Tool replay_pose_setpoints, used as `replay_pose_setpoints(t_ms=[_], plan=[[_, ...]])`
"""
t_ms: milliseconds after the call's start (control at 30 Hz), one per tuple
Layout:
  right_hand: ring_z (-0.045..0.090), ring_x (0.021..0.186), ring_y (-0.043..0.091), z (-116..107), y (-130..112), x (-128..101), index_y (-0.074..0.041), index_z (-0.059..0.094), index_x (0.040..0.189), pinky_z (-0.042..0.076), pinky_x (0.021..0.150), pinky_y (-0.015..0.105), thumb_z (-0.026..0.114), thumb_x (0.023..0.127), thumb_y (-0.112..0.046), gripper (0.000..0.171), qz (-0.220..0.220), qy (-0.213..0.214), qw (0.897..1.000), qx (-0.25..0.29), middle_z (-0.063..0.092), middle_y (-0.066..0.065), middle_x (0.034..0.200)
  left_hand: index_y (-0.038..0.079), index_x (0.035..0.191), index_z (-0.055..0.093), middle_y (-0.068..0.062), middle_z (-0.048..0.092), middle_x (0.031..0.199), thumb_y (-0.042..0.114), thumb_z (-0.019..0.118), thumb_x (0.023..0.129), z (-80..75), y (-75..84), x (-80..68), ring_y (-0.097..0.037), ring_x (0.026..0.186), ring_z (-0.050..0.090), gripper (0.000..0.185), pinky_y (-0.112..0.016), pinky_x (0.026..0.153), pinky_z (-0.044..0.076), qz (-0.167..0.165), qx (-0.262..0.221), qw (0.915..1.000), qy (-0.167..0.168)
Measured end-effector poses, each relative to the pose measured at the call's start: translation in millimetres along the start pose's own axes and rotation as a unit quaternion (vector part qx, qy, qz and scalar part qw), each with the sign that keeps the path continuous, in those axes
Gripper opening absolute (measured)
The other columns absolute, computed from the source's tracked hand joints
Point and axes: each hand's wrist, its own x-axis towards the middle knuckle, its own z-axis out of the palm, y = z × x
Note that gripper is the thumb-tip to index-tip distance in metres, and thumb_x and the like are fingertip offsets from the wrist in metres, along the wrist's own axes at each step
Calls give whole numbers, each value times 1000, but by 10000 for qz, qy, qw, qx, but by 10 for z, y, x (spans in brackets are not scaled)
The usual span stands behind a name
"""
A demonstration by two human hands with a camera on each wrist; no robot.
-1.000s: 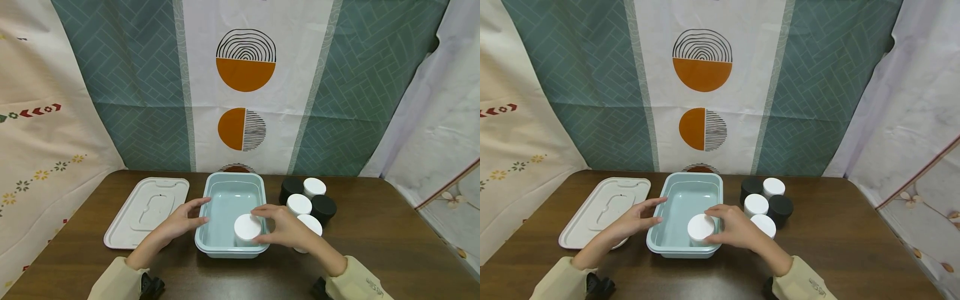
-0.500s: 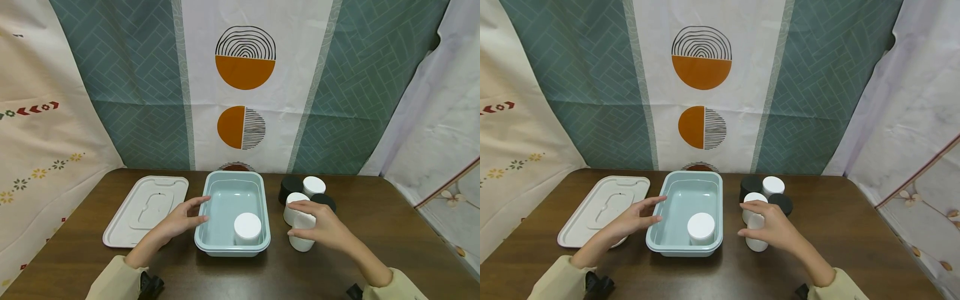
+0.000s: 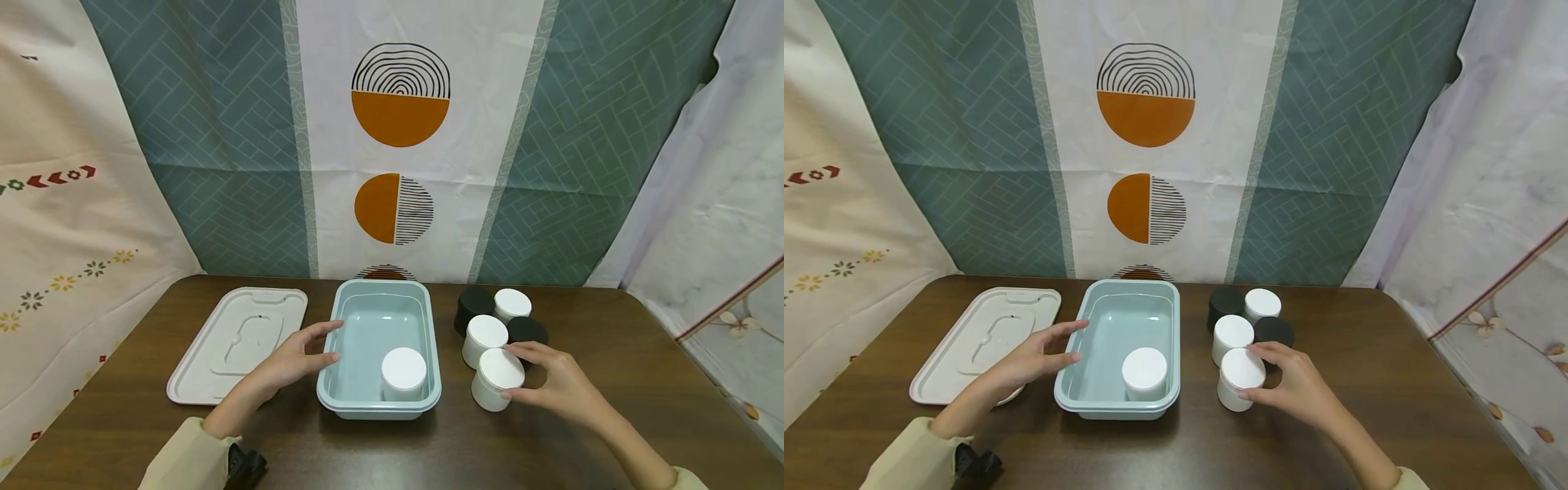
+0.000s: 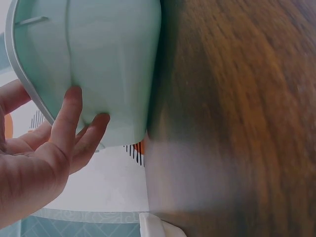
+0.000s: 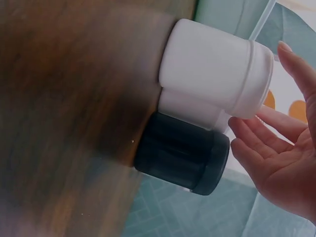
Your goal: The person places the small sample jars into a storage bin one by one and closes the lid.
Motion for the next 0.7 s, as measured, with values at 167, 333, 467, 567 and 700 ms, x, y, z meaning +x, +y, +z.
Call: replay_pose_setpoints(t_ms=[167,333,467,567,700], plan=[[61,88,15,42,16,-9,-3,67,105,49,72,26,86,56,-27,58,118,-45,9999,-44,65,4,102,0,138,34,-28,33,138,16,61,88,-1,-6,1,-40,118,44,59,-40,85,47,4,-8,10000,2],[62,86,14,91,45,-9,-1,66,103,51,68,32,86,57,-24,56,124,-24,9999,87,66,5,99,1,138,34,-27,33,139,18,62,87,-4,-17,2,-39,119,44,60,-40,85,47,-12,-8,10000,1],[62,87,13,94,49,1,-1,67,102,52,68,35,86,57,-23,54,145,38,9998,126,67,5,98,0,138,34,-26,34,139,16,61,88,-3,-13,1,-39,119,44,59,-40,85,48,-7,-23,10000,8],[61,88,8,51,13,7,-4,68,101,51,69,30,86,57,-23,52,188,93,9997,120,68,3,97,0,138,34,-27,34,138,14,60,88,-2,-6,2,-40,119,43,58,-40,84,48,-6,-49,10000,-12],[60,89,4,-51,-88,34,-7,68,101,46,73,15,86,57,-22,50,173,145,9994,266,68,0,96,0,138,34,-27,34,138,14,60,88,-3,-2,-1,-40,118,44,58,-40,84,48,-12,-62,10000,3]])
